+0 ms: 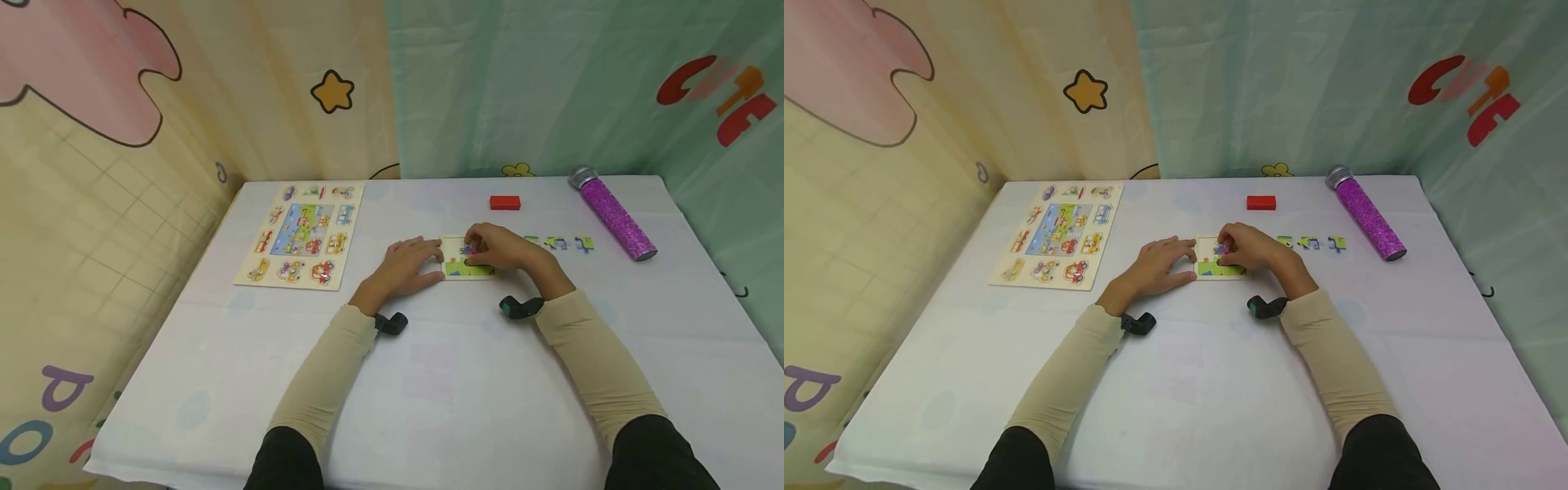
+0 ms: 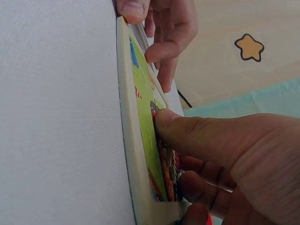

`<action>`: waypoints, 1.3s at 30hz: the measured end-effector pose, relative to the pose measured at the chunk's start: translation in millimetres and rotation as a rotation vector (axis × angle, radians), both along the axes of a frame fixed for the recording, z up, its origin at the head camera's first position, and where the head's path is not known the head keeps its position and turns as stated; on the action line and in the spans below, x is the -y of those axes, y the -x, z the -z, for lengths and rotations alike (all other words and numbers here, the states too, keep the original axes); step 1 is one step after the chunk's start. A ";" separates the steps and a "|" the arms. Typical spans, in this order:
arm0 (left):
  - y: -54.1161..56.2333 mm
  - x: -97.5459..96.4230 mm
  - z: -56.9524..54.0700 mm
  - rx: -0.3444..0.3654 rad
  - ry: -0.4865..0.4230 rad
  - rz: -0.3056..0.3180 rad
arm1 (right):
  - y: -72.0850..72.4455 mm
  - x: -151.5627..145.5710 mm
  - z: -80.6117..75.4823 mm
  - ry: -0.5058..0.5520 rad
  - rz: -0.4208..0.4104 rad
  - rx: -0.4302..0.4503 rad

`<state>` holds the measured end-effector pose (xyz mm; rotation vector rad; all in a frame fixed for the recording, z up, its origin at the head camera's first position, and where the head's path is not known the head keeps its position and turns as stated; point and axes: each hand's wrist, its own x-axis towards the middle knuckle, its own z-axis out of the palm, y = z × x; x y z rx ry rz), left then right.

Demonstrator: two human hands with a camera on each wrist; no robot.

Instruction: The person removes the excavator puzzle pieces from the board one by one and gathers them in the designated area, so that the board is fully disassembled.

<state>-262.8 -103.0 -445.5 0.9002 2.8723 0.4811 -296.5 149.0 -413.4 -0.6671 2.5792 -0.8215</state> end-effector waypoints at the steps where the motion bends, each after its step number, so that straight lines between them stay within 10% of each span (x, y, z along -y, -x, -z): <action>1: -0.1 0.0 -0.1 0.002 -0.001 -0.001 | -0.1 -0.1 -0.6 0.007 -0.001 0.006; 39: 2.5 -1.5 -0.5 0.015 0.023 -0.015 | 2.3 -4.9 -2.2 0.014 0.000 0.001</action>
